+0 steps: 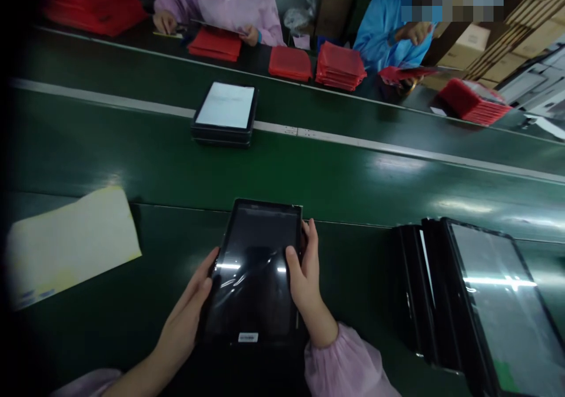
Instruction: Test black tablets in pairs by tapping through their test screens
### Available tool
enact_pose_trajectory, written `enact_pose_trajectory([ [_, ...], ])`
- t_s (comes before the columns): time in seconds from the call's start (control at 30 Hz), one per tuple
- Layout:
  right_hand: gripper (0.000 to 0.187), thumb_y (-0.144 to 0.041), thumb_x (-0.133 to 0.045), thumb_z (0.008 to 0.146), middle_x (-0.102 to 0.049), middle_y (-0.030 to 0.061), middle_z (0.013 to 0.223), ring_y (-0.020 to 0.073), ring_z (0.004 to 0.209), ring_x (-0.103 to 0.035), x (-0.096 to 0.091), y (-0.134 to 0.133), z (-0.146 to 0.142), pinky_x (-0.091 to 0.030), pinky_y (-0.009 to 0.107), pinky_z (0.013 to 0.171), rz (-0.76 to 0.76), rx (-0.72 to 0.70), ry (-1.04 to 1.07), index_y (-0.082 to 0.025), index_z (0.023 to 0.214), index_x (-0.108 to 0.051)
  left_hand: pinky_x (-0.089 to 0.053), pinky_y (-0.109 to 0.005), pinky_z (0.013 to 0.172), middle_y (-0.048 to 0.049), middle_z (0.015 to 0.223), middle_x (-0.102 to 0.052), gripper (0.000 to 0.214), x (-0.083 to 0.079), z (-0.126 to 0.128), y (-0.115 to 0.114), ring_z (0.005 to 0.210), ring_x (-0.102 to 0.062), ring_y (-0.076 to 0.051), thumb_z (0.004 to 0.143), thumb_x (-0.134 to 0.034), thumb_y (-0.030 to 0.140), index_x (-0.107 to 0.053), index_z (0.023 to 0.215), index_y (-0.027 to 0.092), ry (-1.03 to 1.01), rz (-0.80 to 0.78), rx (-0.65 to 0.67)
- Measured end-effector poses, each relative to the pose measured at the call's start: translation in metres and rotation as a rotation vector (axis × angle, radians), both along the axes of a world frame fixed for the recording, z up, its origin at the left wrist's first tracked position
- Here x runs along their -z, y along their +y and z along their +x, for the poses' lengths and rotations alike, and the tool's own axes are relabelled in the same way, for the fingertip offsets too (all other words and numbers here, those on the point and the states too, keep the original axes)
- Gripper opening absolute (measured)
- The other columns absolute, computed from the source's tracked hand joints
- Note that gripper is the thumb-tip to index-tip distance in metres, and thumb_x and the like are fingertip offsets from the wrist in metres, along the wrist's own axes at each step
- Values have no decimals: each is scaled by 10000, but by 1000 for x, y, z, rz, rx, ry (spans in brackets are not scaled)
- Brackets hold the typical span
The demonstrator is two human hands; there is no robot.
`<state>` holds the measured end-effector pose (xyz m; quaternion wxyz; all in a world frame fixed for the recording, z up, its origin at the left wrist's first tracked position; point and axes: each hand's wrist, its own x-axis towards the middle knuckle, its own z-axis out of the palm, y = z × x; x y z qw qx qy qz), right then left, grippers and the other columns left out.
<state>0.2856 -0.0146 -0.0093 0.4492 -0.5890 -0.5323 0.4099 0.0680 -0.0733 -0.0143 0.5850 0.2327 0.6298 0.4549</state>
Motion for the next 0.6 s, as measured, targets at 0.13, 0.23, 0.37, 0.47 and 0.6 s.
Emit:
enact_pose_trajectory([
  [0.13,673,-594,-538,1070,-509,135,1671,297,1542,-523,0,-3,4,-463,554,1270,24,-7,3,-323,1664,-373,-458,-520,1262,-26,1636,-612,771,-3,-3,5,1600,-437,-363,747,-781,804,-745,1378,364,-38,-6,-14],
  [0.23,571,-574,-553,1071,-571,137,1611,304,1510,-555,-3,-7,15,-506,541,1237,65,11,-73,-303,1573,-534,-583,-544,1145,-52,1594,-651,811,-7,-3,5,1488,-580,-404,705,-802,811,-745,1377,360,-70,-39,-8],
  [0.37,412,-502,-536,1082,-601,120,1584,355,1510,-542,-13,-9,23,-550,596,1175,239,-49,-352,-318,1387,-742,-662,-523,1029,-55,1591,-653,799,-8,-3,7,1448,-616,-412,697,-819,792,-745,1367,363,-107,-37,-11],
  [0.47,342,-424,-531,1077,-633,54,1561,384,1580,-443,-19,-10,23,-490,655,1213,497,-268,-523,-361,1155,-858,-651,-509,1051,-47,1585,-659,778,-8,-2,9,1482,-584,-407,663,-854,783,-772,1314,364,-90,-42,-44],
  [0.6,299,-339,-574,1060,-585,34,1618,419,1647,-298,-19,-8,23,-410,721,1243,493,-343,-637,-362,1101,-870,-661,-499,1030,-29,1554,-685,780,-11,-1,10,1465,-600,-406,611,-883,801,-801,1266,383,-74,-65,-74],
])
